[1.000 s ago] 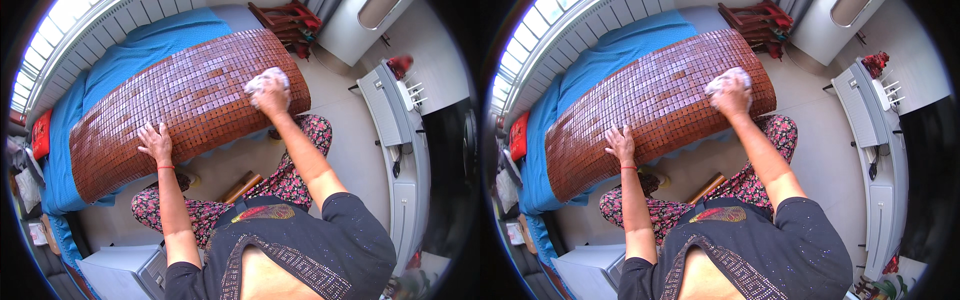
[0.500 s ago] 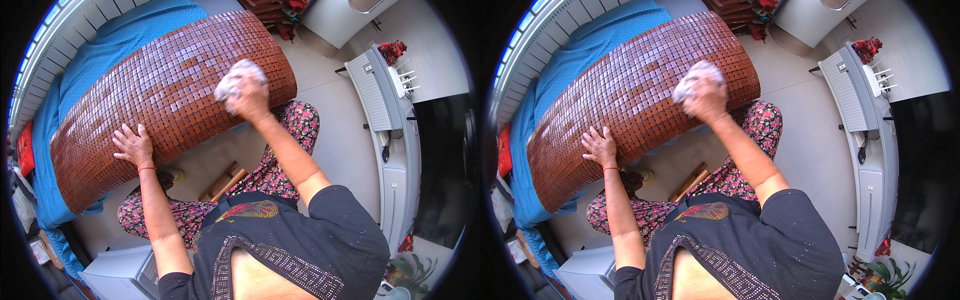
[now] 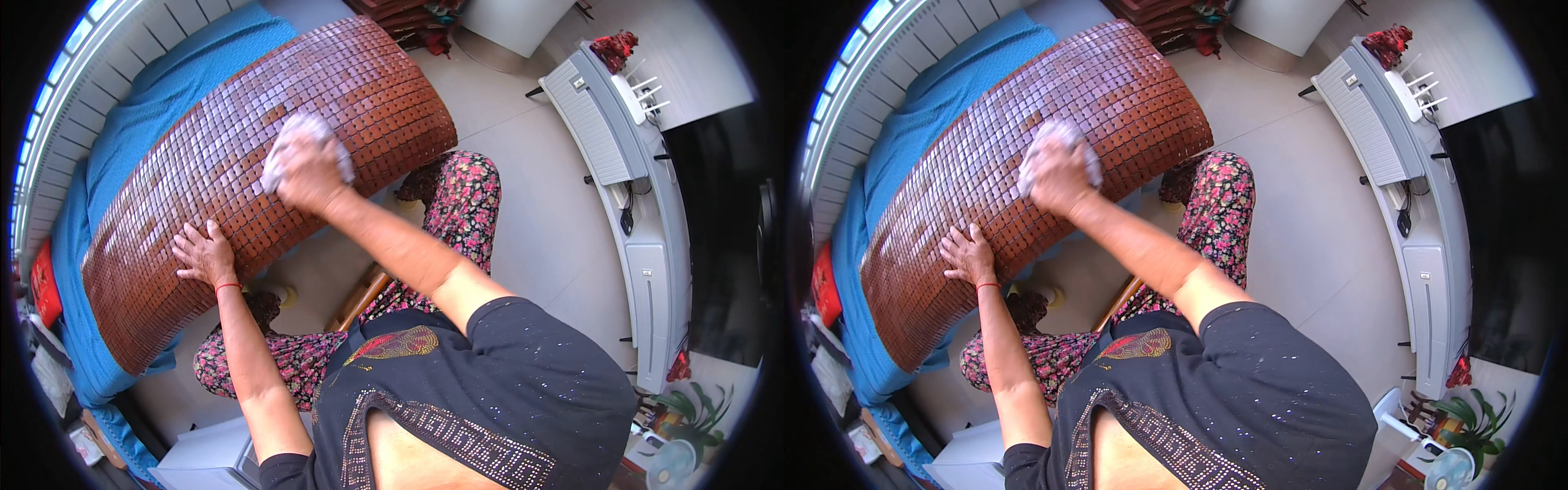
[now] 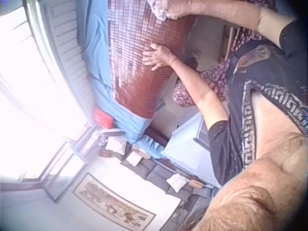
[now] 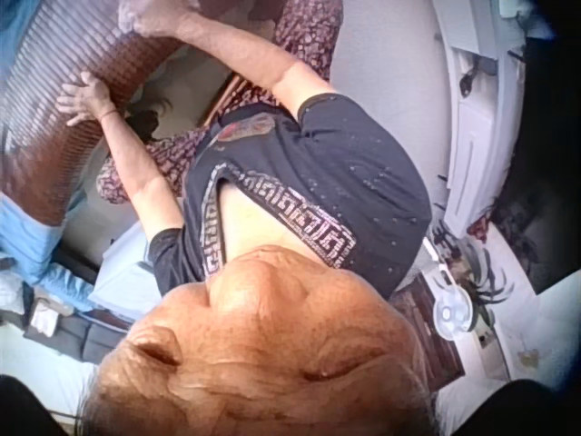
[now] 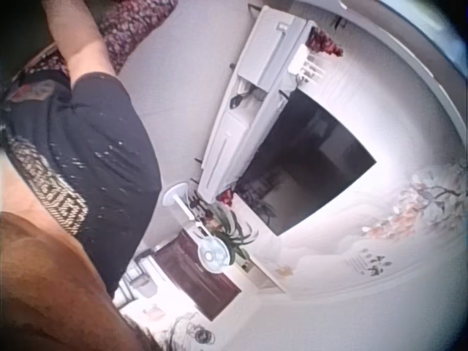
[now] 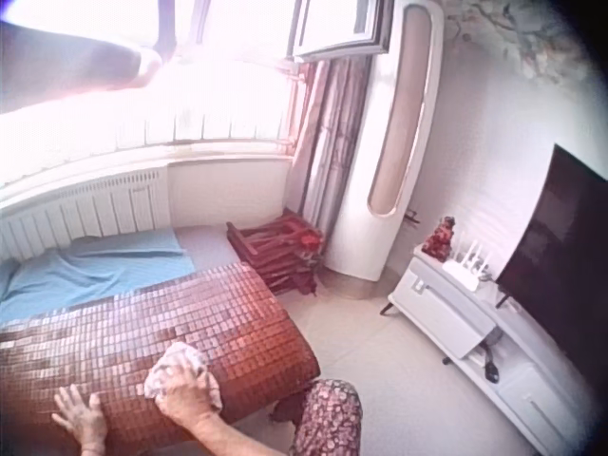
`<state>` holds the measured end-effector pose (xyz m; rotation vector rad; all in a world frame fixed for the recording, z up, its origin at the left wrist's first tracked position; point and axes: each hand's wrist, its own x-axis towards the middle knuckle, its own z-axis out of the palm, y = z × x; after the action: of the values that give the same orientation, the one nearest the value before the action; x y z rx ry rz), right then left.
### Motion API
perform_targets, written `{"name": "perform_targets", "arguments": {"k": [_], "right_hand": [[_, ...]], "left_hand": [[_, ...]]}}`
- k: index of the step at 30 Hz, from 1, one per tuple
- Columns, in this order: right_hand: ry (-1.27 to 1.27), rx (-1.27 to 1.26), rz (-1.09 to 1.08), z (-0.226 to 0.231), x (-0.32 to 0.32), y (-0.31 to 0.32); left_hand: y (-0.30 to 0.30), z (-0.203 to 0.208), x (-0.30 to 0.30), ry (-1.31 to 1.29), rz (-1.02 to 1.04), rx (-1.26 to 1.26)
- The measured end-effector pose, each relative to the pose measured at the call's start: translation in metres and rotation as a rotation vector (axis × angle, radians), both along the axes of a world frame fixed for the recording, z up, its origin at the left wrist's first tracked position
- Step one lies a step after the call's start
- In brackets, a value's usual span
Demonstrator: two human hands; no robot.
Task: The person wipes a brown bamboo-style mat with a white cloth, moving across its surface and handling its edges.
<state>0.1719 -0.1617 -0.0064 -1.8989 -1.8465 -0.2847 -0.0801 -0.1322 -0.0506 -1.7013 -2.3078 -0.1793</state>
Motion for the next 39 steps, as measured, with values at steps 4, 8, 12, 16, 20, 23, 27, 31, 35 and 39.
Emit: {"name": "perform_targets", "arguments": {"k": [4,8,12,16,20,23,27,31,35,39], "right_hand": [[0.23,0.096,0.258,0.005,-0.031,-0.041],[0.203,0.248,0.021,-0.012,0.029,-0.063],[0.277,0.355,-0.418,-0.039,0.095,-0.066],[0.692,0.548,-0.714,-0.049,0.134,-0.041],[1.014,0.542,-0.949,-0.042,0.184,-0.026],[1.355,0.533,-0.773,-0.073,0.239,-0.019],[0.343,0.115,-0.517,-0.022,0.169,-0.01],[0.2,-0.166,-0.176,0.013,0.123,-0.001],[0.279,-0.303,-0.3,0.024,0.167,0.053],[0.245,-0.245,-0.359,0.01,0.2,0.115]], "left_hand": [[0.001,-0.003,-0.006,-0.026,-0.009,0.017],[0.0,0.001,-0.005,0.0,-0.005,-0.02],[-0.001,0.001,-0.006,-0.04,-0.018,-0.025],[-0.003,0.005,-0.007,-0.012,0.005,-0.045],[-0.006,0.007,-0.006,0.01,0.002,-0.019],[-0.005,0.005,0.007,0.003,-0.007,-0.001],[-0.006,-0.001,-0.003,0.018,0.008,0.032],[-0.007,0.001,-0.003,0.013,0.009,0.013],[-0.008,0.004,0.0,0.014,0.015,0.004],[-0.009,0.002,0.0,0.027,0.023,0.011]]}}
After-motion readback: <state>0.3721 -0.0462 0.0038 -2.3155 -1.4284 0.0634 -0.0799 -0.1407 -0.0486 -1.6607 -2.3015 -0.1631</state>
